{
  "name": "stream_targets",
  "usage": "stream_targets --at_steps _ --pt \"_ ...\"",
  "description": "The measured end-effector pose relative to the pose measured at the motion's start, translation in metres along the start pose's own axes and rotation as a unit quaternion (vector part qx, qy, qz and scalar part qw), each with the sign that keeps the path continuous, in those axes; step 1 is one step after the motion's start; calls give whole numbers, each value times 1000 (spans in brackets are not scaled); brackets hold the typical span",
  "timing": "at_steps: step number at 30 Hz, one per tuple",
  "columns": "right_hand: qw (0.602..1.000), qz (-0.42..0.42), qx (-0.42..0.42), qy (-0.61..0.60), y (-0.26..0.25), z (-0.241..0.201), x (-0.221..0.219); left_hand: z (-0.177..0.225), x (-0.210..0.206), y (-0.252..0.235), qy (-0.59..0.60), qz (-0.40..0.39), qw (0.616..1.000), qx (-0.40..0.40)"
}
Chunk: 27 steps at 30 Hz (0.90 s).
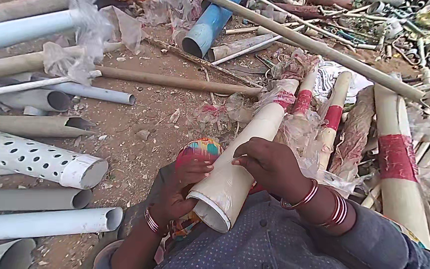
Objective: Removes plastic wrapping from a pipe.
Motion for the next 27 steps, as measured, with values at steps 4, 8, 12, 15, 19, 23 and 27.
stream_targets --at_steps 4,8,12,15,19,23,27 --pt "999 -5 24 28 -4 1 -9 3 -11 18 -4 -24 998 58" --pt "998 -52 15 13 -4 6 -23 1 -7 16 57 -86 990 95" --pt "953 -295 -52 -50 5 13 -37 -14 -9 -13 -62 -99 976 183" --pt "920 -362 -86 -121 20 24 -22 -22 -31 -44 -156 -160 952 208" --pt "979 -152 -124 -48 27 80 53 -7 -74 -99 -226 -244 935 125" --pt "958 -55 -277 48 51 156 107 6 -146 -130 -252 -407 878 32" --pt "916 -57 -377 127 89 228 112 -31 -217 -113 -284 -644 703 100"
Point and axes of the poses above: each hand's wrist, its own y-axis away from the middle knuckle, its own x-axis out of the back of the hand, z = x × y, the point moved 10 cm from there along -y, towards the middle knuckle, and after that the axes turned 6 degrees about -x, right-handed, at the moved point
